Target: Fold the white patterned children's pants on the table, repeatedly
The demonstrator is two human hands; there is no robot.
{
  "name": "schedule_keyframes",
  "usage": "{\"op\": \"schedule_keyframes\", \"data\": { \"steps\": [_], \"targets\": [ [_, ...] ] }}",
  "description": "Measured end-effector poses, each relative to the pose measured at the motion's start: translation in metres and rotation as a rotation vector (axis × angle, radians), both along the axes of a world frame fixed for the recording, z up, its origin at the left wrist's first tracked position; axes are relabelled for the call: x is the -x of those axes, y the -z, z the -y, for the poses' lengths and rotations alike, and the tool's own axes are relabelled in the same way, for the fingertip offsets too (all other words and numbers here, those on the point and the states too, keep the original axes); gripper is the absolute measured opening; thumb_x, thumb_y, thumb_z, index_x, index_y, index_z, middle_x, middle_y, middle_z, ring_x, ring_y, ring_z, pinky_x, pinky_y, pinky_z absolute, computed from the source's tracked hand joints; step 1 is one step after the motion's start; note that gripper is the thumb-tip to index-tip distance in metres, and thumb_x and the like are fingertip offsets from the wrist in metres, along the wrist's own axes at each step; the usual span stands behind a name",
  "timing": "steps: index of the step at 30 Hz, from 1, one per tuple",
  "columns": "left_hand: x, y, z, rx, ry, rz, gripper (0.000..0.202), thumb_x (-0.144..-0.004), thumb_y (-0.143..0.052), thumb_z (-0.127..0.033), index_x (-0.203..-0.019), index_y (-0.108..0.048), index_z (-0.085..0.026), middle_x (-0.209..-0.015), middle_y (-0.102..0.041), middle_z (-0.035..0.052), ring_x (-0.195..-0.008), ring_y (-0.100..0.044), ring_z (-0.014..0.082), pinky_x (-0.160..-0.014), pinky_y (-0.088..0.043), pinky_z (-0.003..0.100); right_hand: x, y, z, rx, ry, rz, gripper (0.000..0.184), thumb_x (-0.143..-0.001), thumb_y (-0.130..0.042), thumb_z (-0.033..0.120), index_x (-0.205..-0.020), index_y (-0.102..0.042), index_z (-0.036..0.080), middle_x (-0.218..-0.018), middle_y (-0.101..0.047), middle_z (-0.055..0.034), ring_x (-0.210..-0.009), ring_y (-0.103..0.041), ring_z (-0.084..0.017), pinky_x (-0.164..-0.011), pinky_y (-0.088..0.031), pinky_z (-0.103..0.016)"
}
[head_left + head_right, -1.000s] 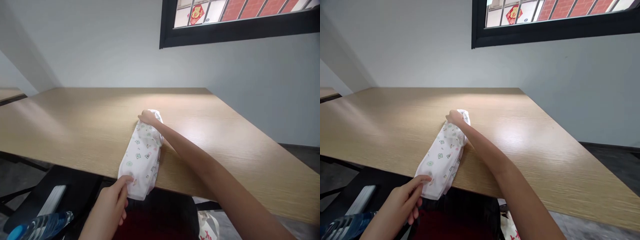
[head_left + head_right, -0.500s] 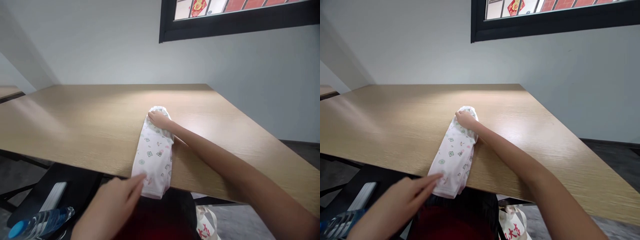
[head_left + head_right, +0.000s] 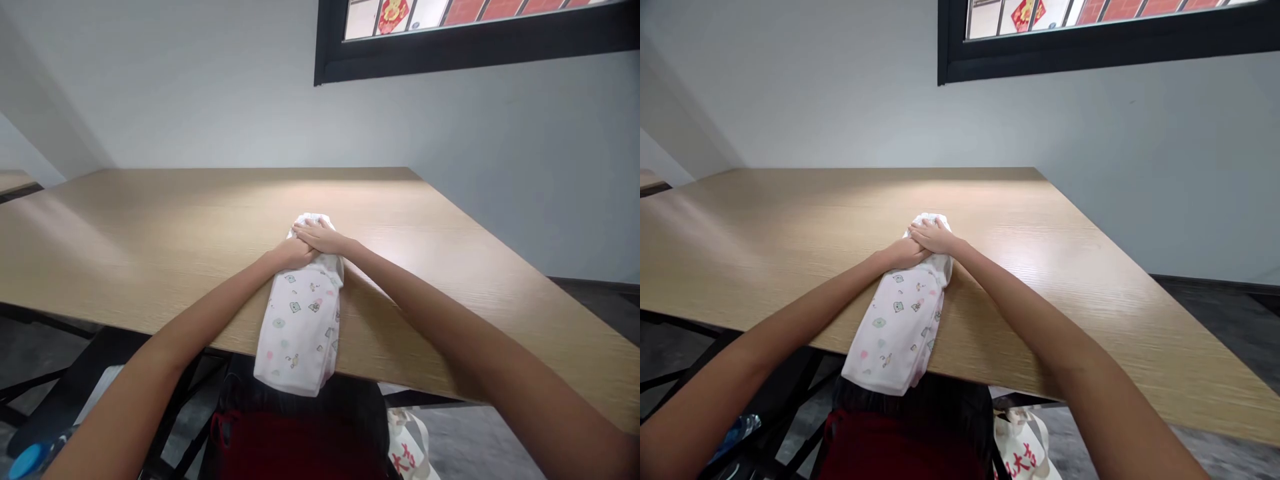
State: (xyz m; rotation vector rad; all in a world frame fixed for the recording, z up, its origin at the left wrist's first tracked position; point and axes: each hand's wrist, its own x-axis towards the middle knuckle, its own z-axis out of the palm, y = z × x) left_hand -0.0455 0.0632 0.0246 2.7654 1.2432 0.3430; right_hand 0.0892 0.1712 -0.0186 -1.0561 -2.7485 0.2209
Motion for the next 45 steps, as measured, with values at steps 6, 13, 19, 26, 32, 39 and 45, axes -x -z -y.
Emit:
{"op": "schedule_keyframes", "data": {
  "steps": [6, 13, 19, 26, 32, 39, 45],
  "targets": [
    [0.008, 0.025, 0.013, 0.116, 0.196, -0.09, 0.045, -0.096, -0.022, -0.034, -0.138, -0.03, -0.019, -0.146, -0.03, 0.0026, -0.135, -0.023, 0.0188, -0.11, -0.02, 0.038, 0.004, 0.025, -0.044, -0.189, 0.009, 0.189, 0.047, -0.095, -0.022, 0.025, -0.14, -0.028, 0.013, -0.146, -0.022, -0.0102, -0.133, -0.015, -0.029, -0.105, -0.011, -0.058],
    [0.042, 0.033, 0.1, 0.223, 0.307, -0.084, 0.047, -0.097, -0.022, -0.031, -0.143, -0.014, -0.026, -0.148, -0.02, -0.0041, -0.137, -0.013, 0.0149, -0.113, -0.011, 0.037, 0.016, 0.029, -0.067, -0.227, 0.098, 0.161, 0.049, -0.095, -0.023, 0.028, -0.142, -0.024, 0.018, -0.146, -0.024, -0.005, -0.132, -0.02, -0.029, -0.105, -0.022, -0.051],
    [0.051, 0.03, 0.13, 0.198, 0.252, -0.015, 0.046, -0.095, -0.032, -0.03, -0.14, -0.025, -0.027, -0.142, -0.035, -0.0018, -0.133, -0.027, 0.0171, -0.111, -0.022, 0.041, 0.015, 0.026, -0.068, -0.239, 0.115, 0.145, 0.045, -0.096, -0.025, 0.034, -0.14, -0.031, 0.026, -0.145, -0.027, -0.0022, -0.13, -0.022, -0.032, -0.105, -0.02, -0.055],
    [0.056, 0.054, 0.143, 0.011, 0.207, 0.003, 0.055, -0.087, -0.043, -0.016, -0.139, -0.027, -0.022, -0.138, -0.042, 0.0025, -0.13, -0.034, 0.0181, -0.106, -0.034, 0.039, 0.014, 0.027, -0.067, -0.284, 0.087, 0.187, 0.044, -0.095, -0.029, 0.029, -0.139, -0.031, 0.026, -0.146, -0.024, -0.0025, -0.131, -0.022, -0.031, -0.106, -0.019, -0.054],
    [0.049, 0.082, 0.145, -0.308, 0.136, 0.13, 0.049, -0.088, -0.026, 0.0, -0.13, -0.042, -0.02, -0.128, -0.054, 0.0005, -0.124, -0.043, 0.0134, -0.102, -0.038, 0.031, 0.012, 0.025, -0.068, -0.223, 0.087, 0.121, 0.044, -0.097, -0.026, 0.037, -0.138, -0.032, 0.025, -0.144, -0.028, -0.0028, -0.129, -0.027, -0.028, -0.105, -0.025, -0.047],
    [0.039, 0.085, 0.147, -0.457, 0.079, 0.237, 0.038, -0.09, -0.033, -0.003, -0.119, -0.054, -0.017, -0.118, -0.062, 0.0011, -0.117, -0.051, 0.0129, -0.1, -0.039, 0.028, 0.015, 0.029, -0.074, -0.17, 0.14, 0.061, 0.05, -0.096, -0.019, 0.044, -0.14, -0.03, 0.022, -0.142, -0.033, -0.0043, -0.127, -0.031, -0.029, -0.103, -0.028, -0.046],
    [0.033, 0.095, 0.147, -0.513, 0.031, 0.245, 0.037, -0.091, -0.033, -0.006, -0.119, -0.054, -0.018, -0.117, -0.062, 0.0012, -0.117, -0.05, 0.0133, -0.102, -0.035, 0.027, 0.014, 0.031, -0.076, -0.199, 0.124, 0.095, 0.049, -0.096, -0.021, 0.039, -0.14, -0.03, 0.019, -0.143, -0.032, -0.0054, -0.127, -0.03, -0.028, -0.104, -0.027, -0.044]
  ]
}}
